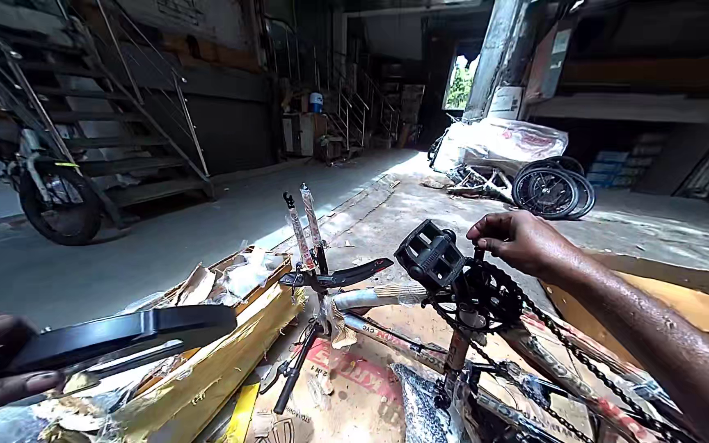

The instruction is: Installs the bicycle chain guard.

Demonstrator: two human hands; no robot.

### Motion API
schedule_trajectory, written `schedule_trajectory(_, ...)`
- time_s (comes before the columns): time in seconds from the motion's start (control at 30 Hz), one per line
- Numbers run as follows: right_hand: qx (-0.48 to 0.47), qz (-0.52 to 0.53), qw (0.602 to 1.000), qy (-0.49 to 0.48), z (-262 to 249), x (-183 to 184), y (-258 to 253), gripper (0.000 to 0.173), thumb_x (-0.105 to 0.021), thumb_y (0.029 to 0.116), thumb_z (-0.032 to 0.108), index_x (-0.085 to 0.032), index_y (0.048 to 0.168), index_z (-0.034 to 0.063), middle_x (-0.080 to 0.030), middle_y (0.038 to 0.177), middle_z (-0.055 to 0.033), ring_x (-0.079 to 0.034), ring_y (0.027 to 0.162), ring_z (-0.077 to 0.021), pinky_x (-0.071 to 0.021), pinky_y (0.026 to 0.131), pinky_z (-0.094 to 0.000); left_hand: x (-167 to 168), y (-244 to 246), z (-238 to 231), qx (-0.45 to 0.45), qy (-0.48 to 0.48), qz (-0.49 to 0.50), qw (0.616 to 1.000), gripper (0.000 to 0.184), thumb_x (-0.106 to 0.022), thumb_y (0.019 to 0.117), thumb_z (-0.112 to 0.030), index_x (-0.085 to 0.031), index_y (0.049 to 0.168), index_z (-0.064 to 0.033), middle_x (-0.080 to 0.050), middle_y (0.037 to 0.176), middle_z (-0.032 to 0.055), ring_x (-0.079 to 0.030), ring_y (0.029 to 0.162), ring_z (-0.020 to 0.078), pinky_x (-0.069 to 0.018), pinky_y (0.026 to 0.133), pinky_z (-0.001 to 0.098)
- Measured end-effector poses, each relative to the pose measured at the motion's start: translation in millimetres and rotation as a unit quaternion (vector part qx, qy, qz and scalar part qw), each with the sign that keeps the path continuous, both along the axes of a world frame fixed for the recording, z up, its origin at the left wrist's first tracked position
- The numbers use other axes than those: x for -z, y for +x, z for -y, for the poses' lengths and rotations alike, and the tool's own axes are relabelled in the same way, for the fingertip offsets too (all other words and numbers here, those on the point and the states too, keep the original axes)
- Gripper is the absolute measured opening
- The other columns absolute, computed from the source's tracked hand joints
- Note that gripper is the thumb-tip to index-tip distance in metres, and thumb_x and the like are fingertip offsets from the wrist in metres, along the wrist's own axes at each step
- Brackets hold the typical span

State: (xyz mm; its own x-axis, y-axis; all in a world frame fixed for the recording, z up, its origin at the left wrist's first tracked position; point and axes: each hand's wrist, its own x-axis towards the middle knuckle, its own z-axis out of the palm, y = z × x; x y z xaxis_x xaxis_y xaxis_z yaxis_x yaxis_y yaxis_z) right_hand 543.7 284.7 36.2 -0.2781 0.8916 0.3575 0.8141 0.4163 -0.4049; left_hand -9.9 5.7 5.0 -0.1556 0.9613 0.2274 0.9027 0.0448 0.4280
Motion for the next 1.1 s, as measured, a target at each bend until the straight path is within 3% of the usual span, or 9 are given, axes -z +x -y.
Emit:
schedule_trajectory(0.1,-0.001,-0.151,0.988,0.018,10.7,15.4,3.1,0.013,-0.060,0.1027,0.008,-0.070,0.111,0.0086,-0.070,0.088,-0.0092,-0.064,0.071,-0.0213,-0.0527,0.065,-0.0440,-6.9,29.7,-24.6,0.169,0.133,0.070,0.974,0.023,-0.075,0.0758,-0.015,-0.069,0.091,0.0013,-0.061,0.082,0.0052,-0.060,0.076,0.0131,-0.0516,0.070,0.0308)
schedule_trajectory(0.2,-0.055,-0.315,0.947,-0.014,49.4,26.5,4.4,0.021,-0.052,0.1064,0.009,-0.067,0.122,0.0065,-0.069,0.092,-0.0111,-0.067,0.072,-0.0202,-0.0586,0.065,-0.0380,24.2,65.9,-76.0,0.284,0.216,0.268,0.895,0.036,-0.077,0.0852,-0.050,-0.073,0.115,-0.0309,-0.073,0.101,-0.0122,-0.069,0.087,0.0001,-0.0592,0.076,0.0196)
schedule_trajectory(0.33,-0.129,-0.423,0.894,-0.068,109.5,68.6,-3.8,0.028,-0.048,0.1038,0.015,-0.064,0.125,0.0053,-0.072,0.101,-0.0129,-0.072,0.084,-0.0234,-0.0634,0.075,-0.0393,53.3,165.7,-145.5,0.284,0.161,0.529,0.783,0.030,-0.061,0.1018,-0.031,-0.063,0.130,-0.0221,-0.073,0.111,-0.0005,-0.070,0.096,0.0114,-0.0599,0.086,0.0335)
schedule_trajectory(0.47,-0.086,-0.429,0.899,-0.025,144.8,90.7,-11.6,0.027,-0.042,0.1055,0.009,-0.055,0.128,0.0014,-0.068,0.105,-0.0104,-0.071,0.087,-0.0204,-0.0636,0.077,-0.0385,80.6,242.1,-205.5,0.297,0.073,0.643,0.702,0.034,-0.044,0.1103,-0.027,-0.051,0.141,-0.0148,-0.071,0.113,0.0077,-0.070,0.096,0.0170,-0.0590,0.086,0.0364)
schedule_trajectory(0.6,-0.033,-0.402,0.911,0.081,126.7,97.6,-18.3,0.026,-0.045,0.1041,0.015,-0.061,0.122,0.0050,-0.068,0.094,-0.0072,-0.069,0.078,-0.0165,-0.0610,0.069,-0.0333,90.9,269.1,-230.9,0.251,0.065,0.680,0.686,0.036,-0.045,0.1096,-0.038,-0.054,0.137,-0.0167,-0.070,0.110,0.0054,-0.069,0.093,0.0146,-0.0579,0.081,0.0328)
schedule_trajectory(0.67,0.004,-0.325,0.930,0.171,113.3,96.6,-24.2,0.028,-0.045,0.1032,0.021,-0.063,0.121,0.0094,-0.068,0.100,-0.0019,-0.067,0.088,-0.0116,-0.0585,0.076,-0.0338,93.6,282.2,-239.4,0.230,0.060,0.709,0.664,0.038,-0.046,0.1092,-0.039,-0.052,0.137,-0.0149,-0.069,0.113,0.0078,-0.068,0.097,0.0180,-0.0579,0.086,0.0382)
schedule_trajectory(0.77,0.042,-0.274,0.931,0.236,98.0,88.2,-26.8,0.029,-0.044,0.1051,0.023,-0.065,0.120,0.0111,-0.066,0.107,-0.0040,-0.066,0.094,-0.0148,-0.0567,0.080,-0.0415,100.6,304.2,-258.2,0.192,0.034,0.729,0.657,0.032,-0.046,0.1097,-0.038,-0.056,0.127,-0.0130,-0.068,0.096,0.0071,-0.067,0.079,0.0163,-0.0577,0.070,0.0340)
schedule_trajectory(0.97,0.087,-0.217,0.941,0.244,85.6,99.9,3.9,0.026,-0.048,0.1037,0.019,-0.073,0.109,0.0151,-0.064,0.101,-0.0026,-0.065,0.089,-0.0165,-0.0551,0.076,-0.0415,126.2,361.1,-287.3,0.151,-0.051,0.647,0.745,0.026,-0.048,0.1092,-0.027,-0.063,0.115,-0.0060,-0.063,0.083,0.0072,-0.057,0.064,0.0139,-0.0481,0.058,0.0295)
schedule_trajectory(1.1,0.077,-0.213,0.945,0.234,93.5,117.9,23.3,0.027,-0.048,0.1017,0.021,-0.074,0.106,0.0160,-0.066,0.102,0.0004,-0.065,0.091,-0.0107,-0.0568,0.077,-0.0316,148.7,366.0,-284.6,0.191,-0.121,0.600,0.767,0.041,-0.032,0.1135,-0.036,-0.053,0.132,-0.0061,-0.066,0.102,0.0113,-0.064,0.078,0.0177,-0.0530,0.065,0.0327)
